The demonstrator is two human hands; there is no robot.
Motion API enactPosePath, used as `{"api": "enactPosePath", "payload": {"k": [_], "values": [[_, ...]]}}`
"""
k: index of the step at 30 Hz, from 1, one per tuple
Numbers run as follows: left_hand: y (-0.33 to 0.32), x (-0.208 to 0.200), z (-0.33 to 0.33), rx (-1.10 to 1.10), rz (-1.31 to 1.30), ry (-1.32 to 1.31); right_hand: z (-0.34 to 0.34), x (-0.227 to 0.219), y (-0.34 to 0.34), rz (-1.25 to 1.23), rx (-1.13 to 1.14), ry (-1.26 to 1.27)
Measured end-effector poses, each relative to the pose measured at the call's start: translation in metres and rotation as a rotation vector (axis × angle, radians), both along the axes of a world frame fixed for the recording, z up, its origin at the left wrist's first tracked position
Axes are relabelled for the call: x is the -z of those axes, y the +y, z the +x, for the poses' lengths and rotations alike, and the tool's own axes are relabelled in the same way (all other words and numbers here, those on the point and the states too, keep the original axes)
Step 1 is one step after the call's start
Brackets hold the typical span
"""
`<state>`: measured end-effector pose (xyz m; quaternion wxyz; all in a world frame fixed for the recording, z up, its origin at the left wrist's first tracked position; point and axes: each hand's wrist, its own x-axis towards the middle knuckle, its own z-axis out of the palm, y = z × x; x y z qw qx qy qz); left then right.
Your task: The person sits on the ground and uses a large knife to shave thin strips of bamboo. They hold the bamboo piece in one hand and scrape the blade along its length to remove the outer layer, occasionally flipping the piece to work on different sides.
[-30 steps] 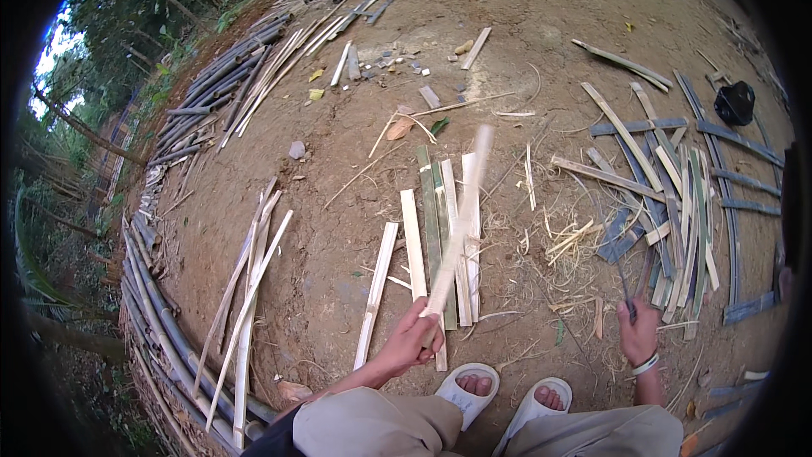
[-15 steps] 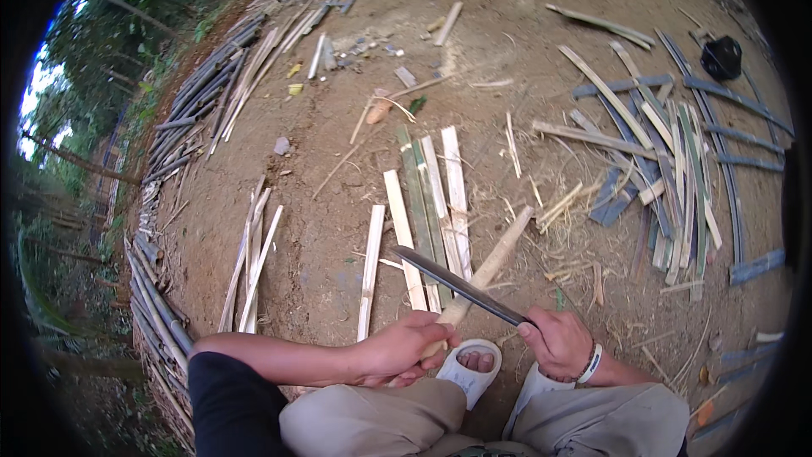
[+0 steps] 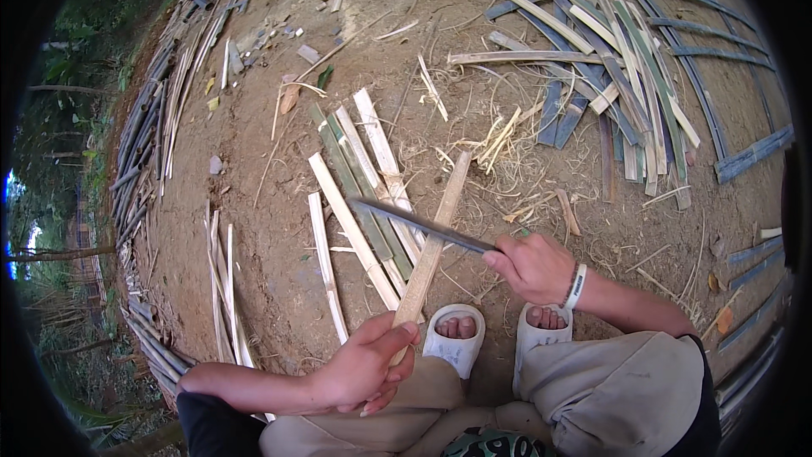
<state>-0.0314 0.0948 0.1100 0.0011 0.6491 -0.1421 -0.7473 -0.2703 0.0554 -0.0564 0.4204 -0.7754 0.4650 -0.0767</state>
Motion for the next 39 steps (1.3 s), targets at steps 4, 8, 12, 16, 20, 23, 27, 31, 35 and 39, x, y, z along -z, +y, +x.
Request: {"api": "enactPosePath", "payload": {"k": [4,8,12,16,20,23,27,31,35,39], "values": [[-0.001,-0.002,0.004,-0.06,0.019,0.042,0.004,-0.043,0.016,-0.1,-0.181,-0.172],[0.001,0.002,0.009,-0.102,0.03,0.027,0.009,-0.023,0.01,-0.054,-0.141,-0.115],[0.002,0.004,0.008,-0.136,0.057,0.064,0.005,-0.045,0.019,-0.056,-0.252,-0.092],[0.002,0.005,0.0,-0.102,0.033,0.078,-0.001,-0.01,-0.007,-0.021,-0.112,-0.077],[-0.002,0.002,0.002,-0.122,0.055,0.111,-0.001,-0.032,0.008,-0.089,-0.187,-0.119],[0.0,0.005,0.004,-0.138,0.052,0.104,-0.01,0.02,-0.014,-0.024,-0.052,-0.044],[-0.002,0.004,0.008,-0.191,0.053,0.122,-0.008,0.014,-0.02,-0.004,-0.08,0.014],[-0.003,0.004,0.009,-0.187,0.053,0.102,-0.012,0.009,-0.014,0.037,-0.176,-0.078],[-0.004,0.004,0.01,-0.208,0.054,0.099,-0.009,0.024,-0.019,-0.021,-0.082,-0.037],[-0.005,0.006,0.017,-0.253,0.079,0.168,-0.006,0.002,-0.002,-0.012,-0.133,-0.104]]}}
